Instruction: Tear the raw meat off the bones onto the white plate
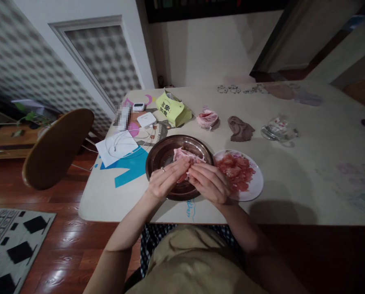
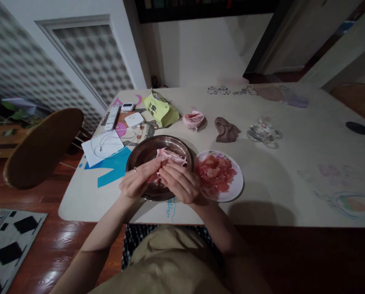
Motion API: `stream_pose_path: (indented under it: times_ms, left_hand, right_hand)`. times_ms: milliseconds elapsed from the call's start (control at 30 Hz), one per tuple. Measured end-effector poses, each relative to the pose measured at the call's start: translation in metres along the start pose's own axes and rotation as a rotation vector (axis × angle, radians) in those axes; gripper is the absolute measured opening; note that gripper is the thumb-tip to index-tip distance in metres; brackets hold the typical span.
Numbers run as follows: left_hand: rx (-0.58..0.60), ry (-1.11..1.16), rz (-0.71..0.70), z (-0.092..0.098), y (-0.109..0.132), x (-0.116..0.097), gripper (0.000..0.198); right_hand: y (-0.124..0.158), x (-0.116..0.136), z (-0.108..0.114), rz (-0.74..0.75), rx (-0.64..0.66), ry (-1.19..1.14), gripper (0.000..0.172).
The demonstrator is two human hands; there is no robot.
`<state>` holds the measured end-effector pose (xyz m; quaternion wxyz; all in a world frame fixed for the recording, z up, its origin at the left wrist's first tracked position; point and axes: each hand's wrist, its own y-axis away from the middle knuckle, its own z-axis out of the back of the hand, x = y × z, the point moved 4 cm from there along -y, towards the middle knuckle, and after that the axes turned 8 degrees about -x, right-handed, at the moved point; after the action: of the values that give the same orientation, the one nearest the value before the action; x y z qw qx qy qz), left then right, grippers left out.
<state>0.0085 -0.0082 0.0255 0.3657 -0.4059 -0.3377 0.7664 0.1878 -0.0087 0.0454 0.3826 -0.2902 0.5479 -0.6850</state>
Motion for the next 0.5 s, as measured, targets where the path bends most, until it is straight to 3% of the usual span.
stream_pose_path:
  times_ms: [133, 333, 500]
  left_hand:
    - [-0.058, -0.115, -0.077, -0.002, -0.010, 0.000, 0.054]
    - [-0.062, -0.078, 0.162, -0.003, -0.013, 0.009, 0.049]
    - [-0.161, 0.021, 0.344, -0.002, -0.010, 0.015, 0.041]
  right_hand:
    - [-0.003, -0.007, -0.005, -0.119, -0.038, -0.023, 0.032]
    - [-0.004, -0.013, -0.012, -0.275, -0.075, -0.076, 0.023]
    - [-0.003, -0.017, -0.009, -0.317, -0.087, -0.042, 0.028]
